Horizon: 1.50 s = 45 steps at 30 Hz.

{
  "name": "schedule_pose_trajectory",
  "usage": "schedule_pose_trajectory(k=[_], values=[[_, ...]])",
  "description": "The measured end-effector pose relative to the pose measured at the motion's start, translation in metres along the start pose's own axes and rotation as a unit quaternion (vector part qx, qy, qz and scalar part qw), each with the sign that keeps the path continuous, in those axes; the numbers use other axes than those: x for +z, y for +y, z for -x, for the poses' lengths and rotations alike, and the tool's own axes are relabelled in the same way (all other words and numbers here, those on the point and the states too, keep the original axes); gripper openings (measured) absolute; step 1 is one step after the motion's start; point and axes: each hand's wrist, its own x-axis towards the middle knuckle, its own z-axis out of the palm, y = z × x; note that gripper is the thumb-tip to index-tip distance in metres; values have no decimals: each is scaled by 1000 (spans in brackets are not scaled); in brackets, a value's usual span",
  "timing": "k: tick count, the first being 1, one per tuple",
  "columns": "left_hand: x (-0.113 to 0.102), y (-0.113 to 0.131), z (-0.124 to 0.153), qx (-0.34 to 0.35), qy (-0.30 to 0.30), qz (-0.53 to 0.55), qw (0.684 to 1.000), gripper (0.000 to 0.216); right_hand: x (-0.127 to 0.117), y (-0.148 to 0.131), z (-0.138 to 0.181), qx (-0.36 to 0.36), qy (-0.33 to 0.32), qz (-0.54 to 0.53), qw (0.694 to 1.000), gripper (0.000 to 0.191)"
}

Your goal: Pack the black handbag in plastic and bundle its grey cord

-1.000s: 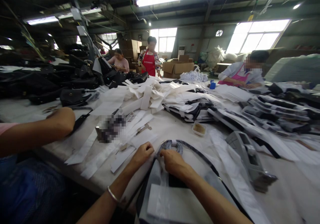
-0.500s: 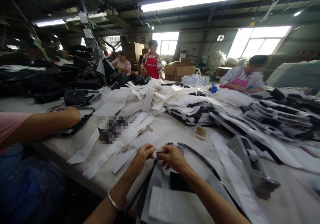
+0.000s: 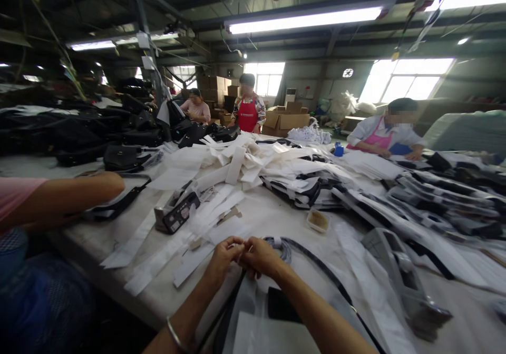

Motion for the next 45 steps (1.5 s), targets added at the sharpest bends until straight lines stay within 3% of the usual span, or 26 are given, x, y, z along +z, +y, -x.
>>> schedule_pose_trajectory(k=[4,7,9,11,14,16,19,26,32,35,38,42,45], values=[[4,0,9,110,1,-97,989,12,4,5,-9,22,26,3,999,21],[6,0,20,190,-29,-200,961,15,3,6,-7,45,28,-24,998,12],[6,1,25,206,-43,-231,950,18,1,5,-1,53,22,-53,997,7],[5,2,27,188,-23,-231,954,24,-1,2,5,53,18,-85,995,10],[2,2,21,81,6,-193,978,42,-1,-2,12,42,16,-118,992,12],[-1,1,16,8,-23,-165,986,39,-1,-6,15,37,10,-123,992,14],[-5,-2,10,-38,-46,-142,988,28,-2,-11,19,34,-4,-120,992,18],[-7,-1,15,-15,-26,-162,986,27,-3,-8,18,23,24,-65,997,23],[-21,12,16,85,85,-199,973,22,0,9,12,11,104,38,994,3],[-25,18,23,130,125,-192,965,21,0,12,12,-6,107,64,992,7],[-21,21,34,157,103,-165,968,21,0,12,13,-6,93,72,993,10],[-16,21,37,109,35,-89,989,28,0,13,14,-11,66,64,996,16],[-21,15,29,60,64,-24,996,37,0,15,13,-6,61,59,996,25]])
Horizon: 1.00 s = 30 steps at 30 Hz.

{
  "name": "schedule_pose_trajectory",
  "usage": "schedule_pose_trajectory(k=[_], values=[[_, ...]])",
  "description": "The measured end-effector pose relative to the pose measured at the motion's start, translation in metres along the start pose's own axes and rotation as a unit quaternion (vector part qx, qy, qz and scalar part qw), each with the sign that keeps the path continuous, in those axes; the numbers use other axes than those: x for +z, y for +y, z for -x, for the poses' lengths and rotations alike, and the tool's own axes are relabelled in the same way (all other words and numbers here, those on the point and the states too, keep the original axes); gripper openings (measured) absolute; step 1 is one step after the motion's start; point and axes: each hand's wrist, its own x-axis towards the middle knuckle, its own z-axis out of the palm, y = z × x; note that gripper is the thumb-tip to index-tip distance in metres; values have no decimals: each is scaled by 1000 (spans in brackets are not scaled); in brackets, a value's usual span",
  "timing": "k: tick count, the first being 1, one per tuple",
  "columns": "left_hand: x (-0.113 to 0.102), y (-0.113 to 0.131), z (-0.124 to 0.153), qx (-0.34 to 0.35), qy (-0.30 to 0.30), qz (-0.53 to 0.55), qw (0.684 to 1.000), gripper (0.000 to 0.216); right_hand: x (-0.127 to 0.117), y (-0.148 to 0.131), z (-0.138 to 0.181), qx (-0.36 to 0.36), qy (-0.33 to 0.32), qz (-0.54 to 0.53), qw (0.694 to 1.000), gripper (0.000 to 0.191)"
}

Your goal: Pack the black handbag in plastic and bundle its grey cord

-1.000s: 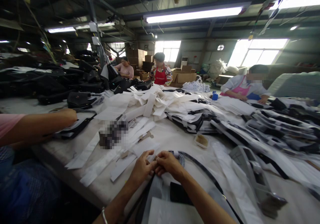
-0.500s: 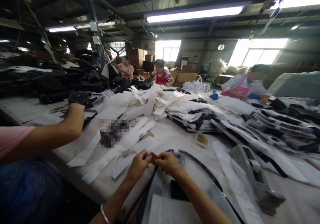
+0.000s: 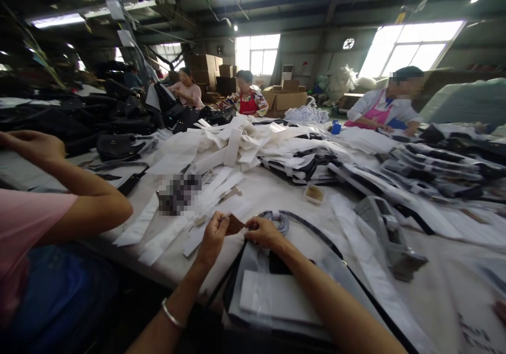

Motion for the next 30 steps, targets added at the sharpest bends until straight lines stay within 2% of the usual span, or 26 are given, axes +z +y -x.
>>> schedule_pose_trajectory(k=[4,7,11,15,17,20,22,24,26,27,29,30], values=[[-9,-16,-11,-46,82,35,995,47,0,-1,-3,7,0,12,1000,31],[-11,-25,-14,-73,109,72,989,54,-1,-2,-4,11,-2,25,1000,30],[-1,-20,-11,-72,93,86,989,55,-1,-3,-2,7,-17,27,999,34],[12,-3,-7,-45,45,68,996,50,1,-1,-2,3,-21,17,1000,20],[13,0,-6,-18,34,44,998,47,2,-1,-3,11,-22,8,1000,16],[0,-6,-11,19,56,-59,996,44,-4,-2,-3,23,-18,-5,1000,15],[-14,-12,-18,25,71,-132,988,39,-12,-6,1,33,-16,-15,999,24],[-25,-12,-22,41,89,-174,980,34,-27,-12,8,38,-11,-25,999,42],[-30,0,-21,83,110,-188,972,35,-45,-19,20,31,1,-33,999,53],[-28,10,-17,102,112,-186,971,36,-54,-23,27,21,9,-35,999,51],[-18,37,-2,114,78,-150,979,37,-68,-27,43,-8,22,-40,999,42],[-11,51,8,96,39,-113,988,34,-72,-27,51,-26,26,-44,998,38]])
